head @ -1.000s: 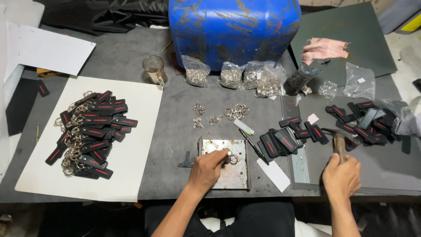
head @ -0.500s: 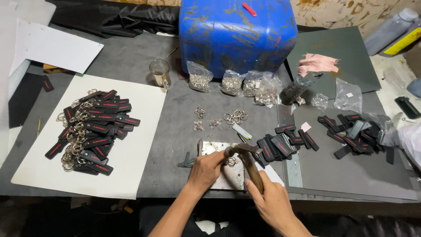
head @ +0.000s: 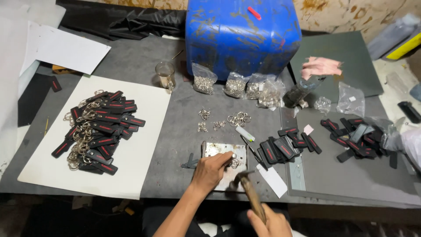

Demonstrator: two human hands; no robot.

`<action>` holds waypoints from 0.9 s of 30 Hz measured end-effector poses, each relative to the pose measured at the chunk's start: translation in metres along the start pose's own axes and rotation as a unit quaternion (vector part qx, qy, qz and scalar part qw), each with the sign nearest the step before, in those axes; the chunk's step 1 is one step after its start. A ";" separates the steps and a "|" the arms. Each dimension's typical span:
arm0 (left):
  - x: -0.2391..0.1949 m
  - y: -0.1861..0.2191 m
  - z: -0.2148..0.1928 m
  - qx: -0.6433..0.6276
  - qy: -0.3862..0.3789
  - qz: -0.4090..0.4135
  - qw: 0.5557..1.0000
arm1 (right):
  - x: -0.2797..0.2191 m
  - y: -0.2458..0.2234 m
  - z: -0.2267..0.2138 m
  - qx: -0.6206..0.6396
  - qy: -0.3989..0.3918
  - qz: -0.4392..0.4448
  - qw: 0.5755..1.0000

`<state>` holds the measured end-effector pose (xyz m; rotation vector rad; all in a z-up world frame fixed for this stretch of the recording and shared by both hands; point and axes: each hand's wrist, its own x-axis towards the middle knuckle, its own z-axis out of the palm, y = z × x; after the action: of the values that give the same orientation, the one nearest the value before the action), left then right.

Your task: Assembling leather keychains by attaching metal rings to leather straps using a hammer and punch tool.

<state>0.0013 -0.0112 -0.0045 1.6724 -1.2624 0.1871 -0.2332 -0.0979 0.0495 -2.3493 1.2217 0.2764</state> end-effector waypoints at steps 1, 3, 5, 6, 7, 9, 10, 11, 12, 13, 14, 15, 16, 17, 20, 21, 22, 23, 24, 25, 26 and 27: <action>-0.005 -0.001 -0.003 -0.004 -0.006 -0.008 1.000 | -0.015 -0.009 -0.003 0.056 -0.038 0.075 0.995; -0.010 0.001 -0.006 -0.011 -0.015 -0.014 1.000 | -0.025 0.005 0.007 0.114 -0.071 0.155 0.979; -0.009 0.006 -0.010 -0.016 -0.040 -0.050 0.998 | -0.015 0.048 0.033 0.204 0.074 0.128 0.968; -0.010 0.003 -0.009 -0.014 -0.040 -0.049 0.998 | -0.006 0.053 0.023 0.206 0.073 0.126 0.968; -0.012 0.001 -0.008 -0.040 -0.034 -0.057 0.997 | 0.002 0.058 0.011 0.224 0.139 0.126 0.956; -0.016 -0.002 -0.006 -0.064 -0.028 -0.064 0.995 | 0.027 0.077 -0.011 0.243 0.203 0.125 0.940; -0.019 -0.003 -0.005 -0.096 0.034 -0.111 0.989 | 0.045 0.090 -0.021 0.185 0.239 0.118 0.946; -0.020 -0.003 -0.003 -0.130 0.096 -0.156 0.974 | 0.063 0.105 -0.032 0.125 0.274 0.113 0.947; -0.019 -0.001 -0.007 -0.130 0.095 -0.154 0.975 | 0.074 0.107 -0.042 0.126 0.275 0.114 0.946; -0.017 0.001 -0.010 -0.098 0.125 -0.181 0.971 | 0.085 0.109 -0.052 0.100 0.296 0.117 0.943; -0.016 0.003 -0.014 -0.066 0.155 -0.206 0.964 | 0.097 0.112 -0.062 0.073 0.317 0.121 0.938; -0.012 0.002 -0.016 -0.064 0.154 -0.207 0.964 | 0.111 0.121 -0.062 0.074 0.316 0.120 0.938; -0.009 0.001 -0.018 -0.020 0.140 -0.184 0.973 | 0.125 0.130 -0.062 0.068 0.333 0.093 0.936; -0.006 0.000 -0.020 0.024 0.124 -0.161 0.979 | 0.138 0.139 -0.060 0.062 0.349 0.067 0.933; 0.001 0.008 -0.034 0.103 0.007 -0.220 0.970 | 0.149 0.139 -0.058 0.041 0.337 0.071 0.938; 0.000 0.008 -0.034 0.104 0.007 -0.222 0.970 | 0.148 0.137 -0.051 0.042 0.335 0.071 0.939; -0.001 0.008 -0.034 0.142 -0.035 -0.247 0.958 | 0.147 0.135 -0.044 -0.029 0.400 0.068 0.914; -0.001 0.007 -0.034 0.179 -0.076 -0.270 0.943 | 0.146 0.132 -0.038 -0.100 0.461 0.063 0.879; -0.004 0.007 -0.033 0.180 -0.076 -0.271 0.943 | 0.141 0.119 -0.030 -0.100 0.461 0.063 0.880; -0.006 0.007 -0.031 0.190 -0.080 -0.275 0.939 | 0.135 0.106 -0.021 -0.049 0.466 -0.046 0.882; -0.009 0.007 -0.030 0.200 -0.083 -0.279 0.936 | 0.129 0.093 -0.012 0.003 0.465 -0.155 0.872; -0.009 0.008 -0.029 0.198 -0.086 -0.280 0.935 | 0.116 0.063 -0.006 0.001 0.464 -0.153 0.873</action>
<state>0.0027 0.0169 0.0087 2.3750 -0.8517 -0.0598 -0.2170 -0.2147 -0.0098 -2.6816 1.1441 -1.0761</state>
